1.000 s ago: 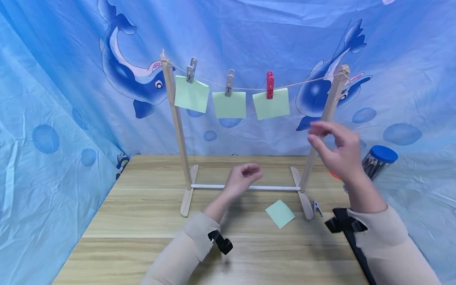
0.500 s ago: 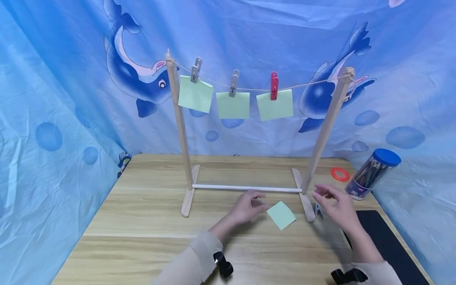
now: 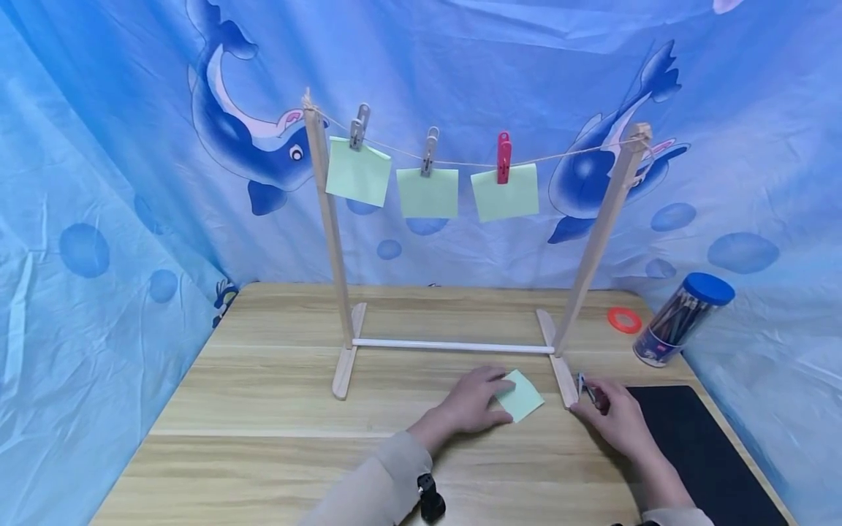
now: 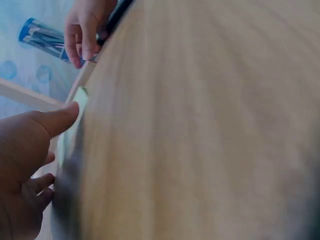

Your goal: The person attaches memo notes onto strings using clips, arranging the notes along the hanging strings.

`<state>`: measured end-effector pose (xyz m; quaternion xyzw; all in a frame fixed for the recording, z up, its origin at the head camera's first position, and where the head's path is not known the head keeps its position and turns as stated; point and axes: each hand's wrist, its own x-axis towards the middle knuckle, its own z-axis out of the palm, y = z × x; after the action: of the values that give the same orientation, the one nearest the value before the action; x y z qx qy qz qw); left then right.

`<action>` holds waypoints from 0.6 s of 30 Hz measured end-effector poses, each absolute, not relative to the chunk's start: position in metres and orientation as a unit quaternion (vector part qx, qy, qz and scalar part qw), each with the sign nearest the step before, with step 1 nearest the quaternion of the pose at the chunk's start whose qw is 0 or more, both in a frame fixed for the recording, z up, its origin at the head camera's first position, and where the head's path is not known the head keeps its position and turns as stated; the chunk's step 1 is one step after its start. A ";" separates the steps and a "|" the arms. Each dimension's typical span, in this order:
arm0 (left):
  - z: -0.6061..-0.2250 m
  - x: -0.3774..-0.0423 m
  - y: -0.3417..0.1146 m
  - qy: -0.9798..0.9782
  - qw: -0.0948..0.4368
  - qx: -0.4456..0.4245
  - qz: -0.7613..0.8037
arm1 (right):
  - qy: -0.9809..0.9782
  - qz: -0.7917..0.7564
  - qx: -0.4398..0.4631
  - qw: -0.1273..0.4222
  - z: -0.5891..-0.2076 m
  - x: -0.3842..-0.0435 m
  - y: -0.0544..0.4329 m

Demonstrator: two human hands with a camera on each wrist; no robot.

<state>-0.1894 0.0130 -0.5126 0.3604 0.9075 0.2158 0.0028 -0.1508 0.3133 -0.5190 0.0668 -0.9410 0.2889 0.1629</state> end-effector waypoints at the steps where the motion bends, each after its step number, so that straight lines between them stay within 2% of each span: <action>1: -0.513 -0.188 0.013 0.908 0.003 0.369 0.199 | -0.941 0.288 0.070 0.165 -0.521 -0.150 0.314; 12: -0.513 -0.187 0.013 0.921 -0.073 0.357 0.140 | -0.945 0.279 0.059 0.162 -0.520 -0.149 0.316; 15: -0.511 -0.186 0.014 0.925 -0.074 0.346 0.142 | -0.948 0.275 0.046 0.152 -0.518 -0.150 0.316; 18: -0.508 -0.187 0.014 0.928 -0.040 0.333 0.161 | -0.952 0.274 0.036 0.135 -0.518 -0.149 0.317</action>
<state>-0.1869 0.0136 -0.5083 0.3332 0.9281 0.1612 -0.0396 -0.1494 0.3168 -0.5177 0.0358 -0.9517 0.2735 0.1349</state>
